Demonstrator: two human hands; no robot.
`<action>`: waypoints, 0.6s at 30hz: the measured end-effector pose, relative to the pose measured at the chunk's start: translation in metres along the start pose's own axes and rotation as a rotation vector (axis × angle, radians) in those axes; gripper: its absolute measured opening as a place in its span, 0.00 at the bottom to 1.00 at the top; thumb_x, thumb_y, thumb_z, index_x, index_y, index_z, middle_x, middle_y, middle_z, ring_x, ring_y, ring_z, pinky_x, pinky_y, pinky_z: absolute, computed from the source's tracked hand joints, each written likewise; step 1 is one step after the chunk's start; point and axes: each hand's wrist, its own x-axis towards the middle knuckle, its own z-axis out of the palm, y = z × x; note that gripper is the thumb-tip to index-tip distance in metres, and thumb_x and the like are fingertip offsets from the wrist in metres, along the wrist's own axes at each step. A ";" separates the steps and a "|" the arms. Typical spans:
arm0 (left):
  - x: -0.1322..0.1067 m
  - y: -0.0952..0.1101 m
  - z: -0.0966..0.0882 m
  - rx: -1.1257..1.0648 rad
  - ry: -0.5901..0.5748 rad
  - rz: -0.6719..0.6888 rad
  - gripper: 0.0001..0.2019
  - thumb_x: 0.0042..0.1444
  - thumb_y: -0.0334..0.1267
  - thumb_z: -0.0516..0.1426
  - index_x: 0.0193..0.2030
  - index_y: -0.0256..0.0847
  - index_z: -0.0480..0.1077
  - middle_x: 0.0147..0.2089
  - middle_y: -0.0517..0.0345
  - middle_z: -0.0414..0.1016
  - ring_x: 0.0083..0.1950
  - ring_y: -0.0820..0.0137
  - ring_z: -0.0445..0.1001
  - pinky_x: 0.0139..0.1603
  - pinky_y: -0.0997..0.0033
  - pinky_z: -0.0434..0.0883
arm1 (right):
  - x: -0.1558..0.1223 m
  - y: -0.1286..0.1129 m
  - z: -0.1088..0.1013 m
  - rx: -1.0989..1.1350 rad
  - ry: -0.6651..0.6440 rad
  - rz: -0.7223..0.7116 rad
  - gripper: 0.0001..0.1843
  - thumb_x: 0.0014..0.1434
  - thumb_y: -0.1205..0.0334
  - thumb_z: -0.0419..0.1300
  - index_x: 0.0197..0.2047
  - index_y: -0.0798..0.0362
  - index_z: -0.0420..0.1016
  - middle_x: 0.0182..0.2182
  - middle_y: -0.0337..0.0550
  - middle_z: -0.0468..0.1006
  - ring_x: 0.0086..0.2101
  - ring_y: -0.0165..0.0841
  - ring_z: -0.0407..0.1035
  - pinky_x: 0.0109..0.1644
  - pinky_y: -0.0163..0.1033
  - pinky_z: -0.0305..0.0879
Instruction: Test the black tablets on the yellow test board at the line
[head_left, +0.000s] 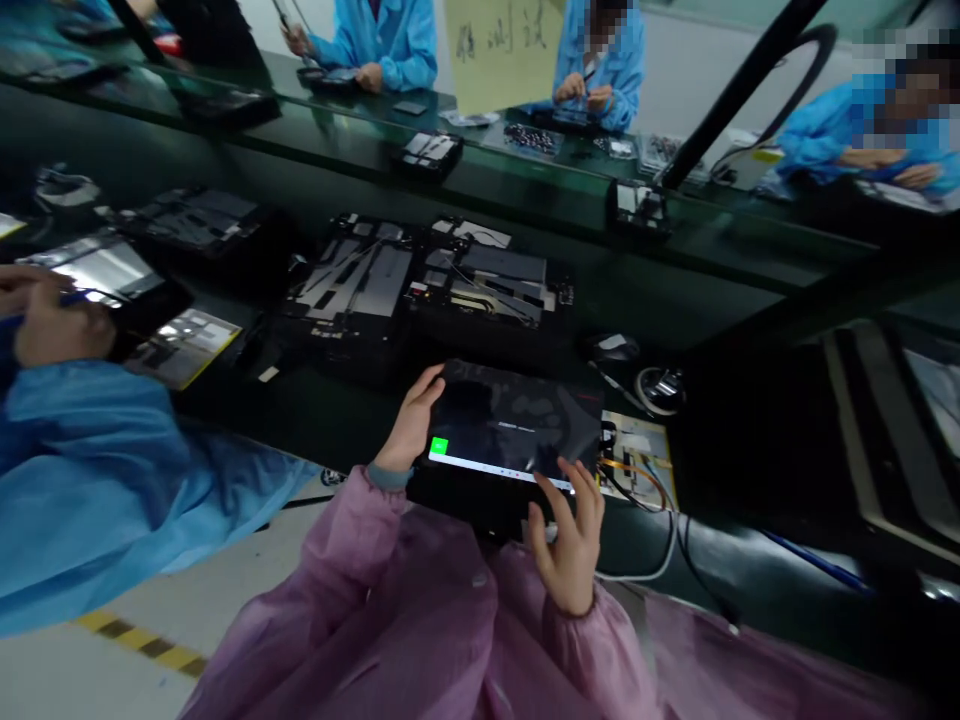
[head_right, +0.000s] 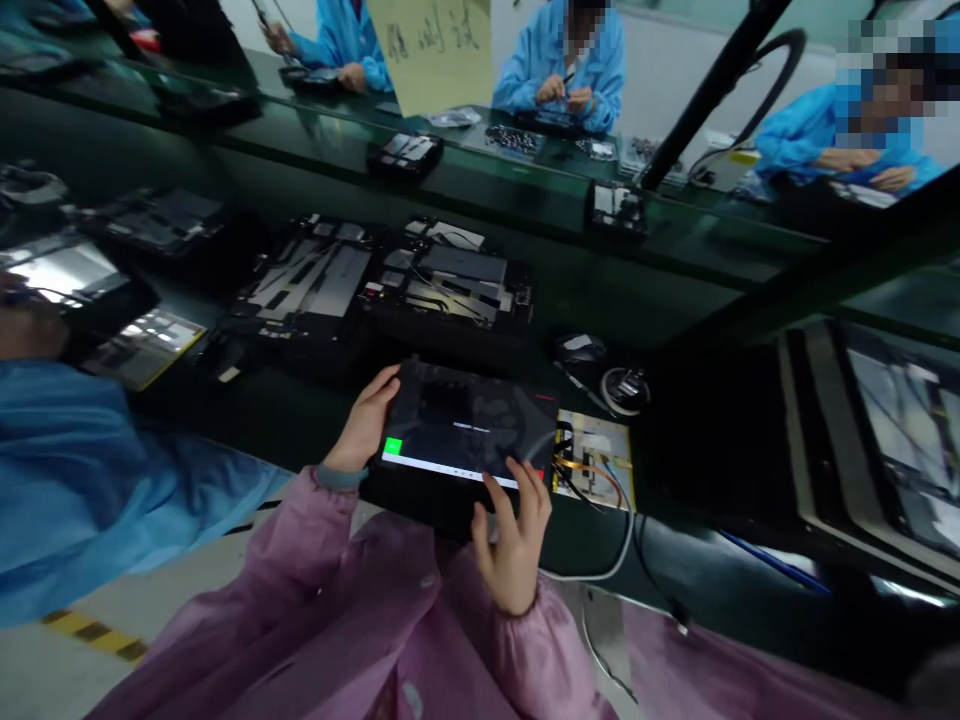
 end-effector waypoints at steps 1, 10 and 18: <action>0.000 0.000 0.000 -0.004 0.001 -0.005 0.21 0.53 0.48 0.62 0.53 0.44 0.73 0.57 0.55 0.73 0.62 0.58 0.67 0.64 0.60 0.60 | -0.004 0.008 -0.002 -0.014 0.029 0.024 0.16 0.62 0.65 0.55 0.53 0.50 0.71 0.58 0.52 0.65 0.60 0.50 0.57 0.59 0.61 0.59; -0.006 0.004 0.000 0.096 0.031 -0.032 0.24 0.53 0.50 0.61 0.55 0.46 0.70 0.54 0.55 0.75 0.58 0.58 0.70 0.61 0.59 0.64 | -0.002 0.037 -0.003 0.008 0.053 -0.011 0.16 0.60 0.67 0.56 0.51 0.50 0.73 0.55 0.50 0.67 0.58 0.49 0.59 0.58 0.60 0.60; -0.005 0.007 0.002 0.387 0.099 0.064 0.20 0.56 0.51 0.57 0.51 0.43 0.73 0.53 0.55 0.75 0.57 0.58 0.70 0.61 0.60 0.64 | -0.003 0.036 -0.002 0.018 0.017 -0.077 0.16 0.61 0.64 0.55 0.52 0.50 0.74 0.55 0.50 0.69 0.57 0.48 0.59 0.59 0.60 0.57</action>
